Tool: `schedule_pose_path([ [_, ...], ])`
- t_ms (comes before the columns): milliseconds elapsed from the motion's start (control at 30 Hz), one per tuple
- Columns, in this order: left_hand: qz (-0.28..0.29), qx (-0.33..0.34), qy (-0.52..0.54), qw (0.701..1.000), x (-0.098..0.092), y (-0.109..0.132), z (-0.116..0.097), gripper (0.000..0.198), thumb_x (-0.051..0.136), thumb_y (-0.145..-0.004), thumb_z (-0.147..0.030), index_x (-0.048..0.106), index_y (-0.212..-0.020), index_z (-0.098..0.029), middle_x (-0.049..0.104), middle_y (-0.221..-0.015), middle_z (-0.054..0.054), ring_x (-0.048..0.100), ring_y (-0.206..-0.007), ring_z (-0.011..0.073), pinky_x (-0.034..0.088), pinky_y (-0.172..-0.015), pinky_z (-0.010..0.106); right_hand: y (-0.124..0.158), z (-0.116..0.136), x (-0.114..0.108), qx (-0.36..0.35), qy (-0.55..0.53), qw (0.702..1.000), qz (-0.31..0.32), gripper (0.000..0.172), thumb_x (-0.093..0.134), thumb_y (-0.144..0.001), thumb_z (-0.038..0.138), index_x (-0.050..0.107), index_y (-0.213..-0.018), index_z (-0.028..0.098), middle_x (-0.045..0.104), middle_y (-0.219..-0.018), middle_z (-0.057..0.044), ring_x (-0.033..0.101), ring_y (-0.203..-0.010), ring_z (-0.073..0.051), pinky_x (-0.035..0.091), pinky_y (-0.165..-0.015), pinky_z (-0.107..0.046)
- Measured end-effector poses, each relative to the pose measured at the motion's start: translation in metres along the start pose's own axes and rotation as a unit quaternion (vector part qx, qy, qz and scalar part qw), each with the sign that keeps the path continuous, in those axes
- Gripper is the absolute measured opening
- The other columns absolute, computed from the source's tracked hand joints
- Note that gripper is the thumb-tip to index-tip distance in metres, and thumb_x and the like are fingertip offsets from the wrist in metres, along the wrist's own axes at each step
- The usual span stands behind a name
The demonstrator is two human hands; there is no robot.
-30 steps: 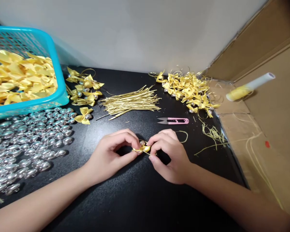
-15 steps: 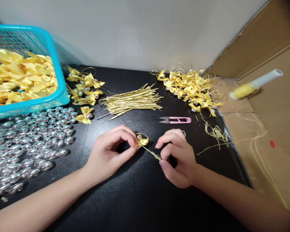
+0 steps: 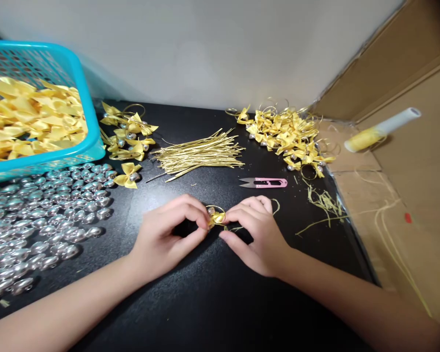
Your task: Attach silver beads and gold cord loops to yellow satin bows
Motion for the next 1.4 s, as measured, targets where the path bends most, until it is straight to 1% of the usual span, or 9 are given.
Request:
schedule_pose_path([
  [167,-0.04,0.014,-0.074,0.996,-0.005,0.001,0.001,0.016,0.061,-0.082,-0.005,0.057,-0.078,-0.02,0.064,-0.079,0.0,0.062,-0.074,0.0125,0.049,-0.069,0.025,-0.004,0.005,-0.006,-0.065,-0.127,0.986,0.082,0.012,0.051,-0.092,0.019,0.057,-0.081,0.02,0.07,-0.087,0.0,0.057,-0.09,-0.016,0.036,-0.088,-0.038],
  [300,-0.053,0.004,-0.159,0.986,-0.013,-0.003,0.006,0.012,0.057,-0.084,-0.007,0.057,-0.082,-0.019,0.062,-0.081,0.001,0.06,-0.076,0.014,0.048,-0.07,0.027,-0.01,0.006,-0.019,-0.045,-0.239,0.958,0.154,0.016,0.048,-0.093,0.021,0.055,-0.079,0.02,0.063,-0.077,0.001,0.057,-0.076,-0.012,0.044,-0.078,-0.029],
  [500,0.062,0.015,-0.247,0.967,-0.013,-0.015,0.009,0.017,0.052,-0.084,-0.016,0.069,-0.085,-0.02,0.06,-0.077,0.004,0.051,-0.071,0.0184,0.041,-0.065,0.033,-0.018,0.006,-0.044,0.026,-0.202,0.961,0.188,0.017,0.05,-0.092,0.027,0.056,-0.078,0.018,0.041,-0.058,0.007,0.036,-0.051,-0.007,0.033,-0.049,-0.02],
  [733,0.22,-0.018,-0.054,0.974,-0.008,-0.019,0.0,0.015,0.057,-0.082,-0.019,0.066,-0.069,-0.019,0.059,-0.077,0.002,0.052,-0.076,0.0173,0.041,-0.072,0.03,-0.042,0.018,-0.065,0.005,-0.108,0.985,0.132,0.015,0.054,-0.088,0.021,0.056,-0.074,0.018,0.032,-0.052,0.009,0.028,-0.047,-0.006,0.027,-0.048,-0.02],
  [967,0.229,-0.039,0.103,0.967,-0.012,-0.025,-0.013,0.024,0.055,-0.094,-0.031,0.07,-0.078,-0.02,0.069,-0.084,0.003,0.061,-0.084,0.0166,0.045,-0.083,0.03,-0.071,0.018,-0.052,-0.07,-0.056,0.991,0.095,0.011,0.055,-0.085,0.018,0.061,-0.075,0.017,0.039,-0.054,0.008,0.031,-0.048,-0.006,0.029,-0.054,-0.022],
  [1067,0.184,-0.052,0.168,0.967,-0.015,-0.019,-0.006,0.035,0.052,-0.094,-0.044,0.074,-0.077,-0.022,0.072,-0.078,0.004,0.064,-0.078,0.017,0.048,-0.08,0.031,-0.073,0.011,-0.044,-0.062,-0.05,0.993,0.084,0.012,0.056,-0.086,0.021,0.064,-0.077,0.017,0.042,-0.053,0.008,0.034,-0.049,-0.007,0.03,-0.055,-0.022],
  [1133,0.077,-0.095,0.208,0.97,-0.018,-0.014,0.004,0.034,0.055,-0.091,-0.05,0.077,-0.084,-0.024,0.075,-0.082,0.005,0.066,-0.081,0.0184,0.05,-0.081,0.032,-0.069,0.008,-0.039,-0.075,-0.04,0.993,0.087,0.014,0.055,-0.087,0.022,0.065,-0.079,0.017,0.046,-0.055,0.007,0.038,-0.05,-0.007,0.031,-0.056,-0.022],
  [1233,-0.063,-0.221,0.264,0.937,-0.016,-0.007,0.023,0.041,0.065,-0.081,-0.056,0.076,-0.102,-0.022,0.076,-0.102,0.011,0.068,-0.098,0.0263,0.053,-0.086,0.039,-0.061,0.007,-0.036,-0.113,-0.006,0.989,0.1,0.015,0.053,-0.089,0.022,0.066,-0.083,0.018,0.06,-0.067,0.003,0.049,-0.057,-0.009,0.034,-0.059,-0.022],
  [1400,-0.084,-0.269,0.208,0.937,-0.01,-0.008,0.031,0.041,0.067,-0.083,-0.046,0.07,-0.118,-0.024,0.069,-0.123,0.007,0.055,-0.123,0.0259,0.038,-0.108,0.04,-0.055,0.011,-0.044,-0.137,0.105,0.977,0.121,0.02,0.048,-0.093,0.024,0.066,-0.086,0.018,0.069,-0.081,-0.002,0.059,-0.069,-0.013,0.035,-0.062,-0.025],
])
Point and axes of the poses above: each hand's wrist, its own y-axis away from the middle knuckle, its own x-axis out of the palm, z = x × y, the point moved 3 cm from there along -y, towards the middle knuckle
